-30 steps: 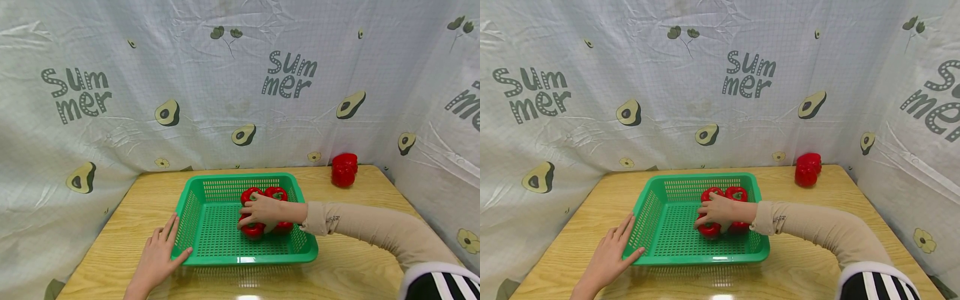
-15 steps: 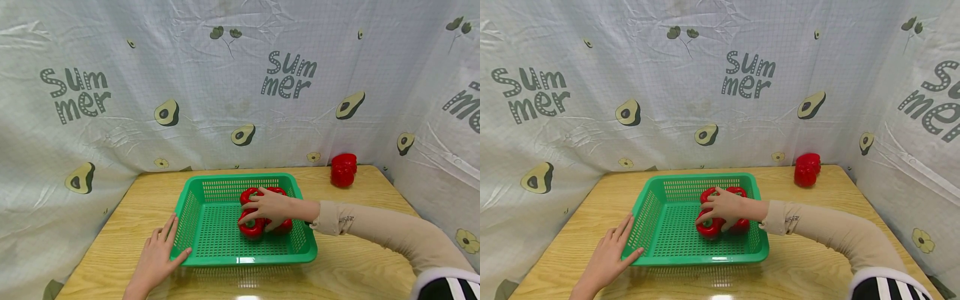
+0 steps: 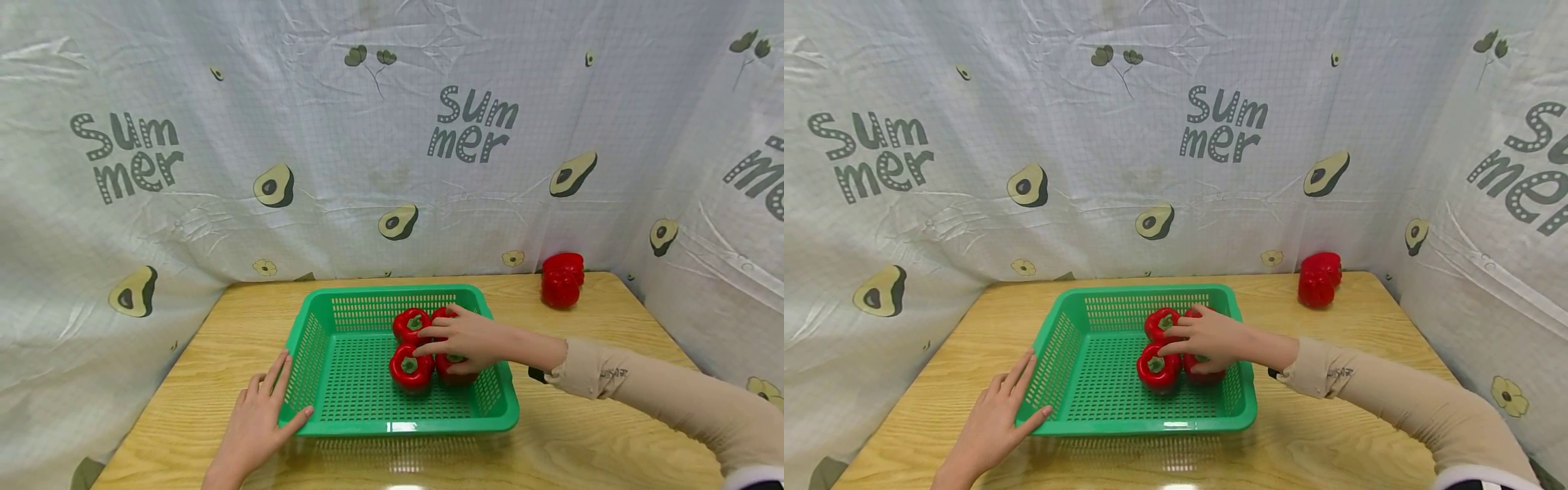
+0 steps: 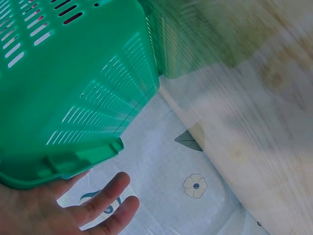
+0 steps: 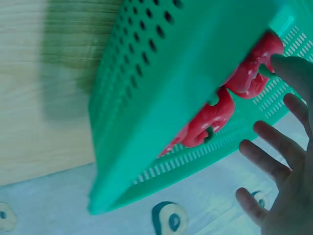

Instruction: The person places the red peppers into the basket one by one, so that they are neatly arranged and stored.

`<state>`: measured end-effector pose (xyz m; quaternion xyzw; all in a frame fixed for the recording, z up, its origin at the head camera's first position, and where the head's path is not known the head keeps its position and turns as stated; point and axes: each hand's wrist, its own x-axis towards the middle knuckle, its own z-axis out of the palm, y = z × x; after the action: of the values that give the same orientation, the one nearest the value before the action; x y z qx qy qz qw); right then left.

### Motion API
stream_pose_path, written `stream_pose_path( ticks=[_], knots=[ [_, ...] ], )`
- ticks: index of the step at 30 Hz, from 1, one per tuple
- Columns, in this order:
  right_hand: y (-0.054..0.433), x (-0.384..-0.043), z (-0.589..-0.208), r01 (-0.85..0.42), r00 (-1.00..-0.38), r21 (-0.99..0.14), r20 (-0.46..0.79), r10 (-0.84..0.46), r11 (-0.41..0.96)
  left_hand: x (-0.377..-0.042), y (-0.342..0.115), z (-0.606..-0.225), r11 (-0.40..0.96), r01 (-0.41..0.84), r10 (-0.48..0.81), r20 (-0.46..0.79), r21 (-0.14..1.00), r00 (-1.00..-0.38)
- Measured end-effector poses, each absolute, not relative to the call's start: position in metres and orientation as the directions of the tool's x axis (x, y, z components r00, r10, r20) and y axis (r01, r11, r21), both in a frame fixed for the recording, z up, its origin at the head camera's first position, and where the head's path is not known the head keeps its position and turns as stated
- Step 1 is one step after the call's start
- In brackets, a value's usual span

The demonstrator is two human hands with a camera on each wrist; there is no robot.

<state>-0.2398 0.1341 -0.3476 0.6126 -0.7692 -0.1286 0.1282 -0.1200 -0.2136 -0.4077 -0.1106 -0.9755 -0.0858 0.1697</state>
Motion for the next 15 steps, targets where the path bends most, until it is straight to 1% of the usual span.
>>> stream_pose_path(
  ticks=[7, 11, 15],
  knots=[
    [0.156, -0.240, -0.353, -0.917, -0.222, 0.300, 0.161, -0.962, 0.262, -0.121, -0.213, -0.407, 0.962, 0.241, 0.186, 0.346, 0.125, -0.920],
    [0.169, -0.240, -0.353, -0.909, -0.233, 0.296, 0.217, -0.948, 0.292, -0.121, -0.213, -0.407, 0.962, 0.240, 0.183, 0.343, 0.130, -0.921],
    [0.181, -0.241, -0.356, -0.900, -0.232, 0.300, 0.283, -0.931, 0.315, -0.121, -0.213, -0.407, 0.962, 0.240, 0.182, 0.345, 0.133, -0.921]
  ],
)
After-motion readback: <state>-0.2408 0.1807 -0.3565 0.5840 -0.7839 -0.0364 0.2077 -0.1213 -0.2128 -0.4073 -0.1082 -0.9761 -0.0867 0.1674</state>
